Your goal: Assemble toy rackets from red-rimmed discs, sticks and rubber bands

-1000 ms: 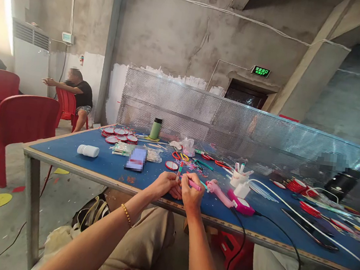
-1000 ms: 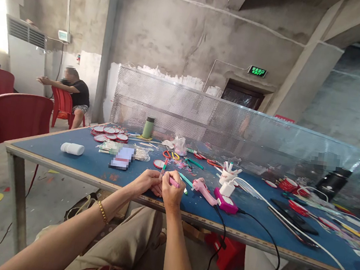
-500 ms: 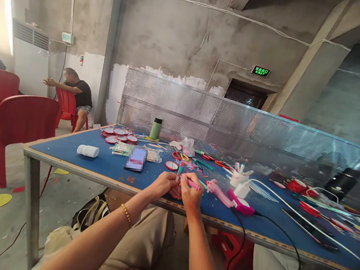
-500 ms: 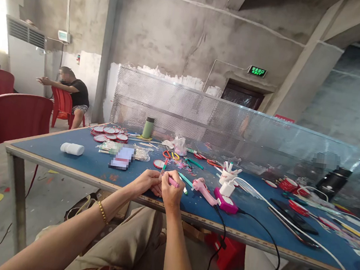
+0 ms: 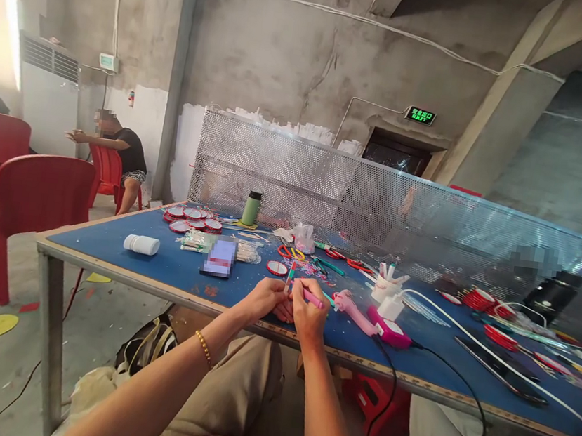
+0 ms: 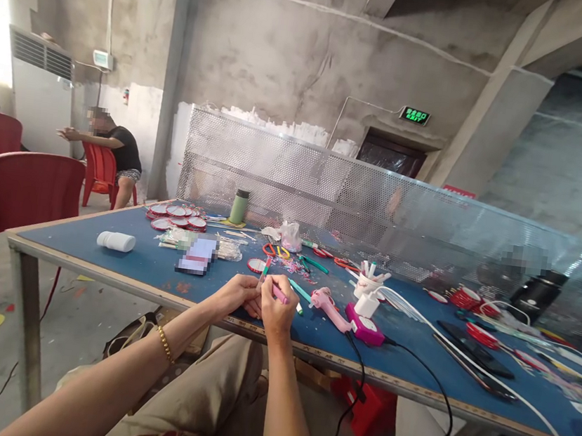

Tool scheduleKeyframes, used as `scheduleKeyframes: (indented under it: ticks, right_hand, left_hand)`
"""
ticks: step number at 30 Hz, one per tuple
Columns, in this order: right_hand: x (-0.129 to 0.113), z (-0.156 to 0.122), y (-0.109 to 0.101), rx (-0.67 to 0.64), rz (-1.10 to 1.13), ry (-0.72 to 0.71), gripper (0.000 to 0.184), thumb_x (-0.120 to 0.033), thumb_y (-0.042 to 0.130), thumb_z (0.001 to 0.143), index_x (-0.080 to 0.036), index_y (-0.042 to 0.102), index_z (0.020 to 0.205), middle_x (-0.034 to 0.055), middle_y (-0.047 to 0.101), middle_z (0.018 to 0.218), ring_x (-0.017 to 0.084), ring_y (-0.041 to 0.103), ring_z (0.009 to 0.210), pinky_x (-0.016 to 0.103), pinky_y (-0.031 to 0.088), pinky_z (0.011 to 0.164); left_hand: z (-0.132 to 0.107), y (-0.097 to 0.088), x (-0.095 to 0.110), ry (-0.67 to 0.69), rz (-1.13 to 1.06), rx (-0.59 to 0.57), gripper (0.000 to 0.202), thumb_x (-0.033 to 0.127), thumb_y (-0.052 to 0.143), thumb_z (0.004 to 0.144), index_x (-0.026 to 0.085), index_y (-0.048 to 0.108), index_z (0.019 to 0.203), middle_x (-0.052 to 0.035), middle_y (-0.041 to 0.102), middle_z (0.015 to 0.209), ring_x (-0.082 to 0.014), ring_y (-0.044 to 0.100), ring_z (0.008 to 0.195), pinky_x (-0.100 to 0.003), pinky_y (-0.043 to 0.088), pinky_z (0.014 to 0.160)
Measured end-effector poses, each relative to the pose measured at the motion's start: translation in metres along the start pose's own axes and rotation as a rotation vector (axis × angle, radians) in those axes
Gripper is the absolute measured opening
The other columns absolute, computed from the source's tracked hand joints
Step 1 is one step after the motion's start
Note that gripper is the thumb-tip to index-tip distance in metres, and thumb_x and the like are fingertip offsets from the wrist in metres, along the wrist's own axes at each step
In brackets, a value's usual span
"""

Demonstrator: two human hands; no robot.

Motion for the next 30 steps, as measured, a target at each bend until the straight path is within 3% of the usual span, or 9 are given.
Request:
scheduleKeyframes:
  ticks: [30]
  right_hand:
    - [-0.0008, -0.0009, 0.0014, -0.031, 0.046, 0.008, 0.032, -0.041, 0.059, 0.095, -0.017, 0.06, 0.074, -0.0039, 0.061, 0.063, 0.01, 0.057, 0.055, 0.025, 0.048, 0.058]
  left_hand:
    - [-0.0014, 0.0017, 0.0034, 0.02, 0.001, -0.01, 0.028, 0.036, 0.059, 0.096, 0.014, 0.063, 0.111, -0.005, 0.068, 0.1, -0.0147, 0.067, 0.079, -0.031, 0.058, 0.069]
Point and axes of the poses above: each hand's wrist, its own z-axis towards the middle knuckle, its own y-axis out of the palm, x = y × z, the point moved 4 cm from there along z, towards the middle knuckle
